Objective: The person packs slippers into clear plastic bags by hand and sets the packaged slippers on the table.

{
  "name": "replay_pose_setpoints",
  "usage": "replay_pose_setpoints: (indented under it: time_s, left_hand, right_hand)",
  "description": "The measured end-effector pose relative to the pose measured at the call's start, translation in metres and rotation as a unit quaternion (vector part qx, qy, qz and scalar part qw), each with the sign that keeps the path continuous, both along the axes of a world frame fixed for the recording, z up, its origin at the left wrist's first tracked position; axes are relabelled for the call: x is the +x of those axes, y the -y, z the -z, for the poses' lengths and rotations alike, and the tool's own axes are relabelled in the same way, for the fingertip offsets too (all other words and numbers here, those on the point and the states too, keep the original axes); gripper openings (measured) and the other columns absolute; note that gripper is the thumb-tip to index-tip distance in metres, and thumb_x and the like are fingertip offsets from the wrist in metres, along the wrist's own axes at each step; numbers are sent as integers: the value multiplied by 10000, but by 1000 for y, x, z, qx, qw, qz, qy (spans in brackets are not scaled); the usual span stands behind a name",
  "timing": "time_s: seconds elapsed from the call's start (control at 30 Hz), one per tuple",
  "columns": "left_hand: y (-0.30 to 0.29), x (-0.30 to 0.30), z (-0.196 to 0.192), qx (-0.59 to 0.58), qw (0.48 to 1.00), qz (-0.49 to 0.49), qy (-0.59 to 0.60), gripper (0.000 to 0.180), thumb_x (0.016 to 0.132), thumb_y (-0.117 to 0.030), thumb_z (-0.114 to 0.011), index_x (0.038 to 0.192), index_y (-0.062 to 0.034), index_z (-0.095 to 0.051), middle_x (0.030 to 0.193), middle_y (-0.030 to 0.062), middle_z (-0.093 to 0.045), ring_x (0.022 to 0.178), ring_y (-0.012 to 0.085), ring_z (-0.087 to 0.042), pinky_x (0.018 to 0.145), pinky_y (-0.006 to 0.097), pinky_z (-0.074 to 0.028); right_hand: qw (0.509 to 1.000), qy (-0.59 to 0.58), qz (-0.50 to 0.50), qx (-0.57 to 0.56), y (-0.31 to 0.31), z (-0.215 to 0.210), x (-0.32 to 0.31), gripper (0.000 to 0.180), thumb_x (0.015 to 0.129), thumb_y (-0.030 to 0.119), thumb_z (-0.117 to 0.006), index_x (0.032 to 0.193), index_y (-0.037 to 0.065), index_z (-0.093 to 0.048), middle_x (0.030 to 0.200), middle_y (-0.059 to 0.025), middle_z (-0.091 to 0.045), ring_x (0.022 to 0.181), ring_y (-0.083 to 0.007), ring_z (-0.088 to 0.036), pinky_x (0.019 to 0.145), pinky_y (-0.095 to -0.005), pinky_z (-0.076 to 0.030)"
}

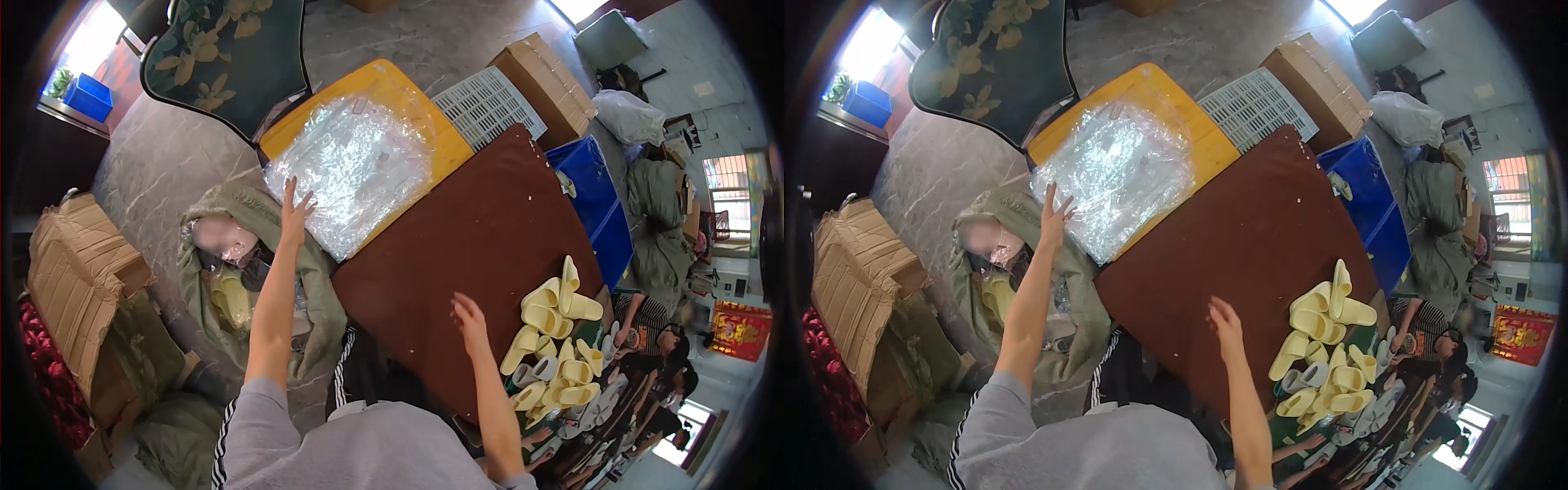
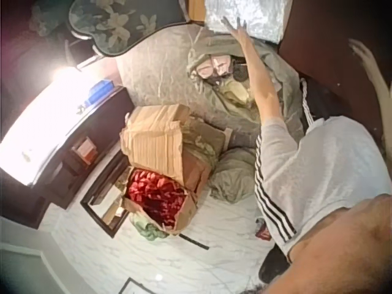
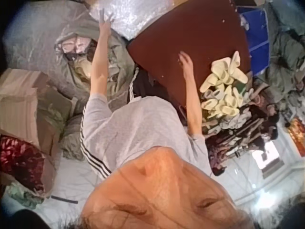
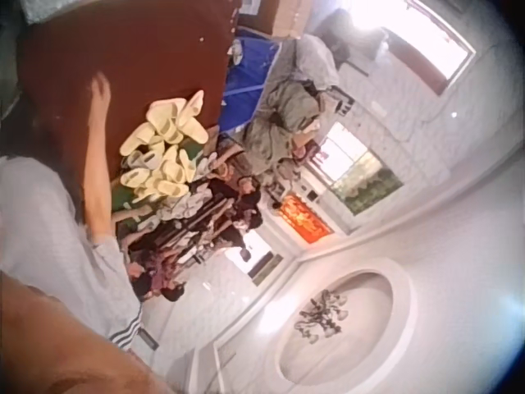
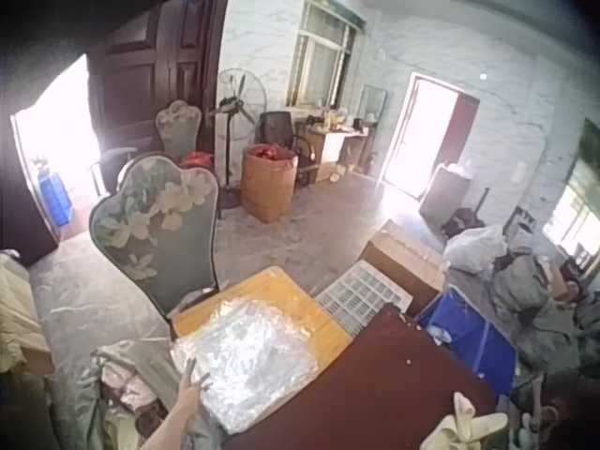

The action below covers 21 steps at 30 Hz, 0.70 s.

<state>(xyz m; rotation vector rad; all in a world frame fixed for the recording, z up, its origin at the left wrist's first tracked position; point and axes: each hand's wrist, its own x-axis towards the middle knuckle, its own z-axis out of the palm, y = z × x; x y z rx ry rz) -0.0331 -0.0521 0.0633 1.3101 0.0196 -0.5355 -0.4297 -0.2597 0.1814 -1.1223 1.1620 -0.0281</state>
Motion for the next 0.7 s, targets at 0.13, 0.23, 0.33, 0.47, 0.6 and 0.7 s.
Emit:
replay_pose_setpoints:
  time_s: [0.13,0.23,0.33,0.47,0.6,0.7]
  left_hand:
    - [-4,-9,66,52,995,-62,-57,685,864,133,-412,1464,-171,-280,1562,23,-44,1280,335,-413,904,375,-486]
    - [-2,-15,90,96,990,-70,-72,718,803,156,-436,1445,-142,-310,1548,39,-77,1208,317,-470,867,370,-505]
    - [-36,-6,114,369,857,64,353,655,757,91,-516,1377,-13,-333,1405,123,-358,1187,322,-454,978,363,-433]
    - [3,-53,87,368,913,-119,129,624,703,-69,-639,1312,-91,-506,1468,260,-207,1357,411,-221,1120,417,-217]
    - [-64,-94,84,388,884,-230,124,530,752,-109,-617,1263,-16,-507,1392,263,-357,1301,381,-334,1080,431,-270]
    - [-149,-86,106,380,826,-417,20,564,801,-257,-657,1227,70,-486,1243,253,-487,1150,359,-473,997,420,-356]
  right_hand:
    - [996,-60,64,27,-26,7,-60,348,918,190,-586,1255,110,-554,1167,-22,-595,888,-78,-558,759,-222,-429]
    - [991,-79,103,41,-41,12,-90,347,920,188,-586,1254,103,-552,1178,-31,-591,907,-92,-565,767,-233,-436]
    - [989,-37,125,67,-53,18,-96,356,925,190,-585,1258,74,-539,1172,-50,-585,915,-105,-572,778,-238,-457]
    - [989,-34,138,49,-52,25,-101,356,930,183,-574,1266,75,-527,1169,-50,-576,927,-114,-567,804,-245,-453]
    - [993,-30,86,69,-57,26,-83,357,929,182,-578,1271,87,-534,1201,-55,-564,976,-130,-560,835,-265,-447]
    - [994,-18,61,85,-66,33,-73,337,934,170,-567,1255,73,-536,1173,-53,-573,949,-129,-567,832,-260,-454]
